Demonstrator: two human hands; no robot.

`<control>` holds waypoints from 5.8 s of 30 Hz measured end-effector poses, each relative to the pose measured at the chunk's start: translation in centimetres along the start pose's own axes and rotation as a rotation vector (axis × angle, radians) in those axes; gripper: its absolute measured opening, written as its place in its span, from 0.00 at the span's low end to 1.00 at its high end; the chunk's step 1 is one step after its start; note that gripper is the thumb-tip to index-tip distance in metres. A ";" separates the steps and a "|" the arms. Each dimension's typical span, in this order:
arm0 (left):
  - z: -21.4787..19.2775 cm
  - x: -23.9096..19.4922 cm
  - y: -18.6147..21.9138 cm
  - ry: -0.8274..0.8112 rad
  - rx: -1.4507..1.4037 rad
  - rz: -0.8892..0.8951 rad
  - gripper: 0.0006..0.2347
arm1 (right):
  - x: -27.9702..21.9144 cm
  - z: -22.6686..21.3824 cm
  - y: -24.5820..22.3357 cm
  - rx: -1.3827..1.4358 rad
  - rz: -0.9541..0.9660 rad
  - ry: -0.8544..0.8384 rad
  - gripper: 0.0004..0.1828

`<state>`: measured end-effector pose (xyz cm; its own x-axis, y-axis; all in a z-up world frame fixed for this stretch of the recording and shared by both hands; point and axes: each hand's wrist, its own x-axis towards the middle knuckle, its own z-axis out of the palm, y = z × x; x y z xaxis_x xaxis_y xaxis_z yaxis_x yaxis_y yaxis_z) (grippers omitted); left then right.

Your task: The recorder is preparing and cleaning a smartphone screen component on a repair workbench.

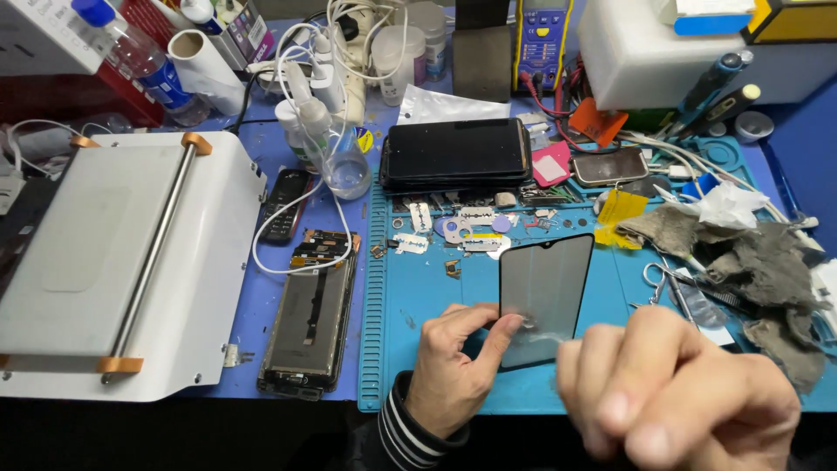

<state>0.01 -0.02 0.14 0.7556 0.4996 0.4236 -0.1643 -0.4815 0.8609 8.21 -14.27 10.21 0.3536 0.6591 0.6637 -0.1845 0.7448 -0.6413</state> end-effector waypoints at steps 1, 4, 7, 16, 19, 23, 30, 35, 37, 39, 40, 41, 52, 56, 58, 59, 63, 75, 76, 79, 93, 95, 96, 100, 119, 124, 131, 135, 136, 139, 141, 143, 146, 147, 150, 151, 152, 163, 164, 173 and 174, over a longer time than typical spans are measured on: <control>0.0 -0.1 0.0 -0.010 0.004 -0.012 0.09 | -0.5 0.8 0.6 -0.236 -0.103 0.233 0.05; -0.2 -0.1 0.1 -0.035 -0.009 -0.022 0.10 | -3.0 -3.8 2.7 -0.579 -0.244 0.386 0.12; -0.1 0.0 0.0 -0.035 -0.022 -0.016 0.10 | -3.3 -5.6 4.0 -0.923 -0.114 0.669 0.17; -0.2 -0.1 0.4 -0.055 0.086 0.046 0.16 | -4.6 -5.9 7.8 -1.113 0.560 0.525 0.25; -0.3 0.1 0.4 -0.065 0.119 0.041 0.15 | -4.7 -6.1 7.8 -0.988 0.544 0.486 0.24; -0.4 0.2 0.8 -0.059 0.088 0.076 0.13 | -4.7 -5.4 7.1 -0.801 0.583 0.524 0.25; -0.2 0.3 0.5 -0.006 0.117 0.098 0.07 | -5.5 -6.3 6.6 -0.803 0.430 0.526 0.26; -0.5 0.2 0.7 -0.013 -0.046 -0.005 0.08 | -6.1 -6.8 5.2 -1.103 0.202 0.660 0.07; -0.4 0.1 0.3 -0.031 -0.022 -0.006 0.11 | -5.6 -6.4 4.3 -1.103 0.151 0.585 0.08; -0.2 -0.2 0.1 -0.029 -0.025 -0.026 0.11 | -5.3 -5.8 4.1 -1.069 0.199 0.558 0.01; -0.2 -0.2 0.0 -0.030 -0.021 -0.033 0.11 | -5.1 -5.6 4.1 -1.031 0.232 0.537 0.08; -0.2 -0.3 -0.1 -0.028 -0.021 -0.035 0.11 | -4.9 -5.5 4.3 -1.031 0.235 0.534 0.08; -0.3 0.0 0.3 -0.001 0.060 0.077 0.07 | -3.7 -4.5 7.0 -0.965 0.454 0.487 0.27; -0.3 0.6 0.9 -0.005 0.028 0.123 0.06 | -4.0 -5.7 6.6 -0.948 0.443 0.475 0.29; -0.3 0.5 0.7 0.004 0.014 0.091 0.06 | -4.0 -5.7 6.5 -0.804 0.577 0.481 0.30; -0.2 0.5 0.8 0.001 0.018 0.100 0.06 | -4.1 -5.8 6.4 -0.803 0.567 0.483 0.30; -0.4 0.4 1.0 -0.013 0.007 0.026 0.08 | -4.1 -5.8 6.2 -0.799 0.571 0.471 0.35; -0.8 0.9 2.7 -0.108 -0.072 0.007 0.09 | -5.4 -6.3 6.9 -0.795 0.410 0.504 0.29; -0.8 0.9 2.5 -0.112 -0.071 0.005 0.09 | -5.3 -6.2 6.8 -0.749 0.425 0.502 0.28; -0.8 1.2 2.8 -0.094 -0.098 -0.049 0.10 | -5.1 -6.1 6.5 -0.764 0.456 0.502 0.30; -0.9 1.1 0.4 -0.125 -0.129 0.037 0.07 | -4.0 -6.8 4.4 -0.953 0.510 0.204 0.23; -0.7 1.0 0.0 -0.117 -0.177 0.032 0.06 | -4.0 -7.4 4.3 -1.037 0.490 0.151 0.21; -0.6 0.8 -0.1 -0.106 -0.187 0.027 0.08 | -4.2 -7.8 4.5 -1.017 0.458 0.137 0.22; -0.5 1.0 0.1 -0.070 -0.162 -0.014 0.07 | -4.6 -8.1 5.0 -0.950 0.443 0.193 0.23; -0.5 1.2 0.4 -0.048 -0.061 0.018 0.04 | -3.8 -6.8 5.2 -0.857 0.561 0.242 0.28; -0.9 1.1 0.9 -0.071 -0.057 0.059 0.05 | -2.6 -4.9 6.2 -1.042 0.398 0.361 0.24; -1.4 1.2 1.3 -0.103 -0.192 0.060 0.06 | -3.5 -5.4 6.0 -0.966 0.429 0.327 0.34; -1.0 1.7 1.7 -0.071 -0.179 -0.045 0.11 | -3.3 -5.5 5.7 -0.933 0.495 0.322 0.36; -0.7 1.8 1.7 -0.022 -0.128 -0.076 0.09 | -3.2 -5.5 5.6 -0.934 0.523 0.319 0.37; -0.4 1.8 1.4 0.000 -0.115 -0.037 0.07 | -3.4 -5.4 5.3 -0.874 0.553 0.325 0.41; -0.6 1.6 1.4 -0.014 -0.086 -0.001 0.05 | -3.7 -5.3 5.3 -0.828 0.583 0.359 0.42; -0.7 1.7 1.6 -0.025 -0.053 0.059 0.04 | -3.8 -5.7 5.5 -0.787 0.589 0.389 0.42; -0.9 2.1 2.0 -0.056 -0.062 -0.008 0.04 | -3.7 -6.6 6.6 -0.808 0.507 0.423 0.37; -0.9 2.0 2.1 -0.080 -0.121 -0.084 0.03 | -3.6 -6.4 6.9 -0.845 0.500 0.478 0.32; -1.4 2.1 2.3 -0.154 -0.198 -0.199 0.06 | -3.5 -6.4 7.3 -0.848 0.498 0.532 0.29; -1.7 1.9 2.4 -0.196 -0.221 -0.255 0.09 | -3.6 -6.3 7.3 -0.812 0.524 0.525 0.30; -1.9 2.0 2.7 -0.203 -0.223 -0.255 0.09 | -3.7 -6.3 7.1 -0.813 0.523 0.531 0.30; -0.7 2.6 1.3 -0.070 -0.130 -0.095 0.09 | -4.0 -6.6 6.2 -0.771 0.552 0.363 0.36; -0.7 2.5 1.3 -0.069 -0.130 -0.095 0.09 | -3.9 -6.4 5.9 -0.770 0.552 0.362 0.36; -0.9 1.7 2.2 -0.103 -0.159 -0.096 0.02 | -3.6 -5.8 7.0 -0.868 0.541 0.525 0.30; -1.0 1.6 2.2 -0.121 -0.185 -0.121 0.02 | -3.8 -6.0 7.1 -0.847 0.521 0.520 0.30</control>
<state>0.22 0.44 3.01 0.8457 0.4501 0.2867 -0.1725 -0.2779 0.9450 11.04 -12.09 0.88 0.7919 0.5980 0.1234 0.1914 -0.0512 -0.9802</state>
